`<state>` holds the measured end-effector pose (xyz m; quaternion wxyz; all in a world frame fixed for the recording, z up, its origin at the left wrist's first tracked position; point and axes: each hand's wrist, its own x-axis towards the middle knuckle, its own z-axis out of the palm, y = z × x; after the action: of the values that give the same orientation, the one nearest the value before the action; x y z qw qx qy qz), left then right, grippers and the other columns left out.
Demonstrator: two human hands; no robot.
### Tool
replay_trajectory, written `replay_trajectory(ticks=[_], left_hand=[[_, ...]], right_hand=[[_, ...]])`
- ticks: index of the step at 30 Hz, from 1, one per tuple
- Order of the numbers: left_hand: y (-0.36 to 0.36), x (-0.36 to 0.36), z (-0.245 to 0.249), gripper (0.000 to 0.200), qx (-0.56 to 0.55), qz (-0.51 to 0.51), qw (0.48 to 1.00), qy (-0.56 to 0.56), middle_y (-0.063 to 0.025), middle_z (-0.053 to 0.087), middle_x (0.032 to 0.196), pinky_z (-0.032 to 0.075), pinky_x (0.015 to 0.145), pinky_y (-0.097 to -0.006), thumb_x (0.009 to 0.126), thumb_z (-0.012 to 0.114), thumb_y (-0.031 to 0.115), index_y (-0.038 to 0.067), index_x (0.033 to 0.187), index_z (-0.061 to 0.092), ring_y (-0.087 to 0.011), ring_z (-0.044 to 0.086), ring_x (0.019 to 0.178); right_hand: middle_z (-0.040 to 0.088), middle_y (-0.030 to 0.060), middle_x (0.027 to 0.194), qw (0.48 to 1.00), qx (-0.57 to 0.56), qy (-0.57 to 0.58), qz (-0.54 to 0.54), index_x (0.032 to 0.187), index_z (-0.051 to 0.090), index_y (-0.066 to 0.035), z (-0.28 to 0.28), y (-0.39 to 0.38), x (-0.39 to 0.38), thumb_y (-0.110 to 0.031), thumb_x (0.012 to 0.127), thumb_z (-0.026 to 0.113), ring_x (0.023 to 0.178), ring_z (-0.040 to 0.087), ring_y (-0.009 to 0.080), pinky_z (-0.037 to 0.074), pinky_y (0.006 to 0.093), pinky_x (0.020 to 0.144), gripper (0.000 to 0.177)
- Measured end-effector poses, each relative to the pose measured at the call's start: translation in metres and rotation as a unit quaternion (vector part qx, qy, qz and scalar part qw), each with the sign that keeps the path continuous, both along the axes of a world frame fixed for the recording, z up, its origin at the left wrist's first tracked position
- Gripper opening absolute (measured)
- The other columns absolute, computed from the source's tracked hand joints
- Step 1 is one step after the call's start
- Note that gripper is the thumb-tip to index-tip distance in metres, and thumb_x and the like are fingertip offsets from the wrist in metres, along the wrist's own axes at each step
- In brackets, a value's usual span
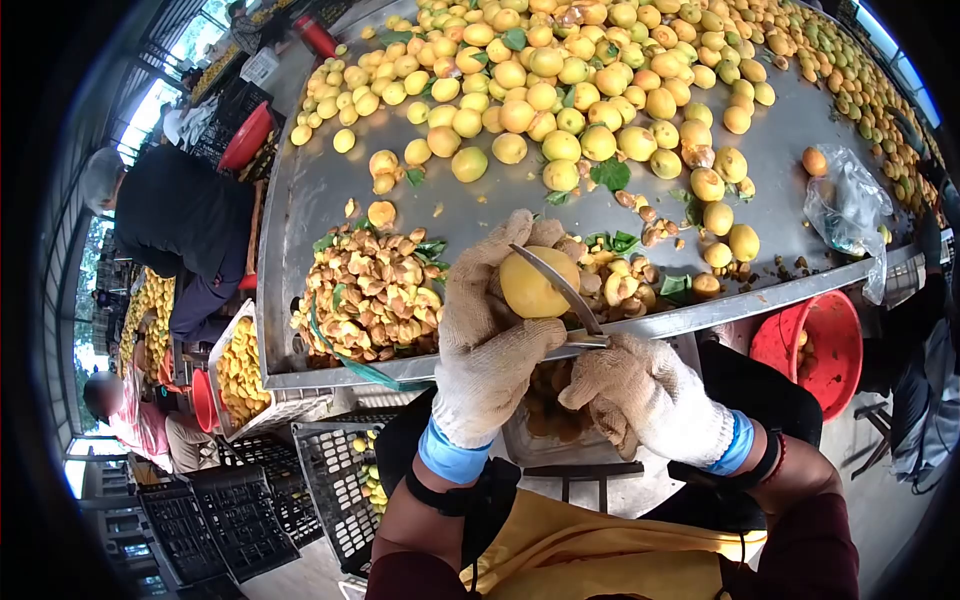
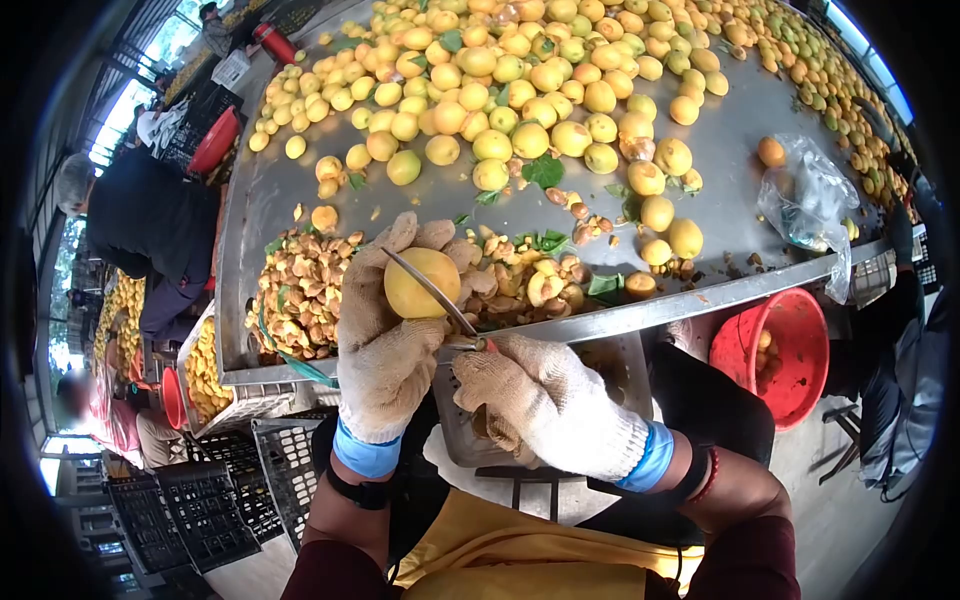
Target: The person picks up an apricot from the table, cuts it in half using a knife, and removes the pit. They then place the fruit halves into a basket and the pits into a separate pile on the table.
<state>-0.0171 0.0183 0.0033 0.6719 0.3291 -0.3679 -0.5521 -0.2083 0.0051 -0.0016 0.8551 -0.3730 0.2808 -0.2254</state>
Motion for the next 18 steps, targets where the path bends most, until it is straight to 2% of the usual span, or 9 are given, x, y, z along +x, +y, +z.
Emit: replay_trajectory(ticks=[2, 4, 5, 9, 11, 12, 15, 16, 18], left_hand=[[0.001, -0.001, 0.002, 0.089, 0.006, 0.011, 1.000, -0.015, -0.0182, 0.048, 0.151, 0.052, 0.110, -0.0450, 0.075, 0.050, -0.025, 0.005, 0.157, 0.035, -0.0359, 0.055, 0.137], [0.004, -0.002, 0.004, 0.076, 0.015, -0.010, 0.999, -0.031, -0.0192, 0.048, 0.151, 0.046, 0.116, -0.0571, 0.087, 0.046, -0.014, 0.005, 0.159, 0.031, -0.0355, 0.052, 0.140], [0.005, -0.003, 0.004, 0.076, 0.015, -0.010, 0.999, -0.031, -0.0192, 0.048, 0.151, 0.046, 0.116, -0.0571, 0.087, 0.046, -0.014, 0.005, 0.159, 0.031, -0.0355, 0.052, 0.140], [0.007, -0.016, 0.003, 0.072, 0.027, -0.002, 1.000, 0.001, -0.0195, 0.048, 0.150, 0.046, 0.116, -0.0553, 0.091, 0.050, -0.009, 0.003, 0.159, 0.030, -0.0356, 0.052, 0.139], [0.009, -0.018, 0.002, 0.079, 0.010, 0.004, 0.998, 0.063, -0.0168, 0.049, 0.149, 0.053, 0.106, -0.0382, 0.081, 0.045, -0.022, 0.003, 0.155, 0.036, -0.0292, 0.059, 0.131], [0.010, -0.017, -0.005, 0.071, 0.034, 0.035, 0.999, 0.006, -0.0166, 0.049, 0.148, 0.052, 0.105, -0.0361, 0.085, 0.046, -0.020, 0.002, 0.152, 0.039, -0.0250, 0.057, 0.131], [0.012, -0.013, -0.004, 0.066, 0.042, 0.038, 0.998, -0.017, -0.0160, 0.049, 0.149, 0.051, 0.105, -0.0345, 0.088, 0.046, -0.018, 0.001, 0.151, 0.040, -0.0225, 0.056, 0.130], [0.011, -0.012, -0.002, 0.066, 0.042, 0.040, 0.998, -0.017, -0.0160, 0.049, 0.149, 0.051, 0.105, -0.0345, 0.088, 0.046, -0.018, 0.001, 0.151, 0.040, -0.0225, 0.056, 0.130], [0.008, -0.013, 0.002, 0.064, 0.040, -0.008, 0.997, 0.068, -0.0185, 0.047, 0.151, 0.047, 0.112, -0.0418, 0.090, 0.047, -0.013, 0.000, 0.152, 0.038, -0.0285, 0.054, 0.135]], right_hand=[[0.063, 0.0030, 0.073, 0.996, -0.054, 0.072, -0.007, 0.101, 0.067, 0.002, 0.002, 0.002, 0.003, -0.033, 0.106, 0.059, 0.065, 0.060, 0.0090, 0.049, 0.0251, 0.061, 0.036], [0.062, 0.0033, 0.071, 0.987, -0.117, 0.106, -0.022, 0.100, 0.066, 0.002, 0.011, 0.006, 0.006, -0.033, 0.106, 0.059, 0.065, 0.061, 0.0091, 0.050, 0.0257, 0.061, 0.036], [0.060, 0.0037, 0.069, 0.973, -0.179, 0.138, -0.038, 0.098, 0.066, 0.002, 0.014, 0.007, 0.008, -0.033, 0.106, 0.058, 0.065, 0.061, 0.0091, 0.050, 0.0264, 0.061, 0.037], [0.062, 0.0047, 0.071, 0.960, -0.221, 0.167, -0.032, 0.100, 0.066, 0.002, 0.011, 0.008, 0.008, -0.034, 0.106, 0.057, 0.066, 0.062, 0.0094, 0.051, 0.0272, 0.061, 0.037], [0.065, 0.0047, 0.074, 0.934, -0.293, 0.180, -0.093, 0.101, 0.067, 0.000, -0.002, 0.009, 0.009, -0.035, 0.106, 0.057, 0.065, 0.062, 0.0096, 0.051, 0.0273, 0.061, 0.037], [0.066, 0.0047, 0.075, 0.926, -0.290, 0.198, -0.139, 0.103, 0.068, 0.000, 0.002, 0.011, 0.012, -0.035, 0.106, 0.057, 0.064, 0.062, 0.0100, 0.051, 0.0274, 0.059, 0.036], [0.063, 0.0025, 0.071, 0.975, -0.135, 0.163, -0.073, 0.101, 0.068, -0.001, 0.001, 0.003, 0.005, -0.034, 0.106, 0.056, 0.060, 0.059, 0.0092, 0.048, 0.0257, 0.056, 0.035], [0.063, 0.0025, 0.071, 0.975, -0.135, 0.163, -0.071, 0.101, 0.068, -0.001, -0.002, 0.002, 0.005, -0.034, 0.106, 0.056, 0.060, 0.059, 0.0092, 0.048, 0.0257, 0.056, 0.035], [0.060, 0.0013, 0.069, 0.991, -0.094, 0.095, -0.019, 0.100, 0.068, -0.001, -0.010, 0.002, 0.003, -0.033, 0.105, 0.058, 0.059, 0.057, 0.0082, 0.047, 0.0252, 0.055, 0.034]])
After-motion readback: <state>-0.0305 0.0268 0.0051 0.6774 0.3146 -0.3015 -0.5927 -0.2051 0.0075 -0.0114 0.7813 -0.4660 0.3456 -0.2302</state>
